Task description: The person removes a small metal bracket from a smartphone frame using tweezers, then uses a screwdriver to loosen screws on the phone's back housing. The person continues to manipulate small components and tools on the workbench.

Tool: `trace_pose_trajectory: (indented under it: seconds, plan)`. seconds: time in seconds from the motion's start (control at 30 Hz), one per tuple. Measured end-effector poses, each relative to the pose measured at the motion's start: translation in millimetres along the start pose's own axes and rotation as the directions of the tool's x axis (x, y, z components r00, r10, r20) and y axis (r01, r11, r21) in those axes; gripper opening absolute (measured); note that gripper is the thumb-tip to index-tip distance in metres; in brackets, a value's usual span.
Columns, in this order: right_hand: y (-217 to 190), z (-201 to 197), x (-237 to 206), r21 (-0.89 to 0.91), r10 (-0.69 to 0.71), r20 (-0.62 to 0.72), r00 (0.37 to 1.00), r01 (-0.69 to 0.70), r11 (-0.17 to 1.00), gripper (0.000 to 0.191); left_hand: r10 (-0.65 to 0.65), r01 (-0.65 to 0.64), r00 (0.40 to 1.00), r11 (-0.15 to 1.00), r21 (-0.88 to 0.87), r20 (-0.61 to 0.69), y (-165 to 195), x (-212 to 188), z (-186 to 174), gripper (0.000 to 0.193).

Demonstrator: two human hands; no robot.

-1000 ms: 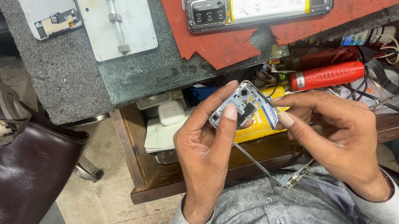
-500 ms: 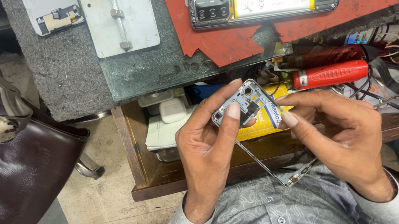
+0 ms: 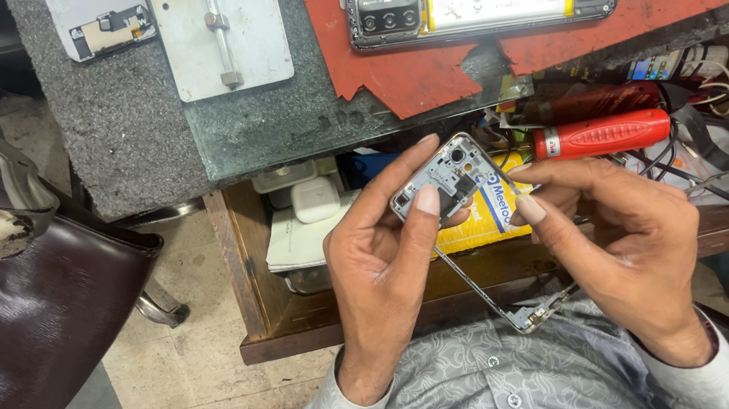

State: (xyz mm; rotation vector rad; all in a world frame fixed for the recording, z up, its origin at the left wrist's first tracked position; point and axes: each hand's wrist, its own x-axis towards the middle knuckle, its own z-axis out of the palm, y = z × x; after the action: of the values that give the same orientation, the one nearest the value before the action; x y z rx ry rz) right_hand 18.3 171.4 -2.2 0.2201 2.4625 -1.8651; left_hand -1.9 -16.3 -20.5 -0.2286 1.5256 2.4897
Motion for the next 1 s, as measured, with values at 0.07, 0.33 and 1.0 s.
trace_pose_trajectory:
  seconds: [0.07, 0.33, 1.0]
  plan:
    - [-0.9, 0.6, -1.1, -0.010, -0.006, -0.017, 1.000, 0.005, 1.000, 0.028, -0.011, 0.011, 1.000, 1.000, -0.015, 0.005, -0.3, 0.6, 0.4, 0.039]
    - [-1.4, 6.3, -1.6, -0.074, -0.063, -0.069, 0.996, 0.057, 0.996, 0.027, -0.066, 0.066, 0.998, 0.998, 0.006, -0.006, -1.4, 0.9, -3.0, 0.042]
    - [-30.6, 23.2, 19.2, -0.557, -0.532, 0.077, 0.843, 0.479, 0.678, 0.030, -0.031, 0.031, 0.999, 0.999, 0.031, -0.025, 1.5, 1.2, -3.4, 0.038]
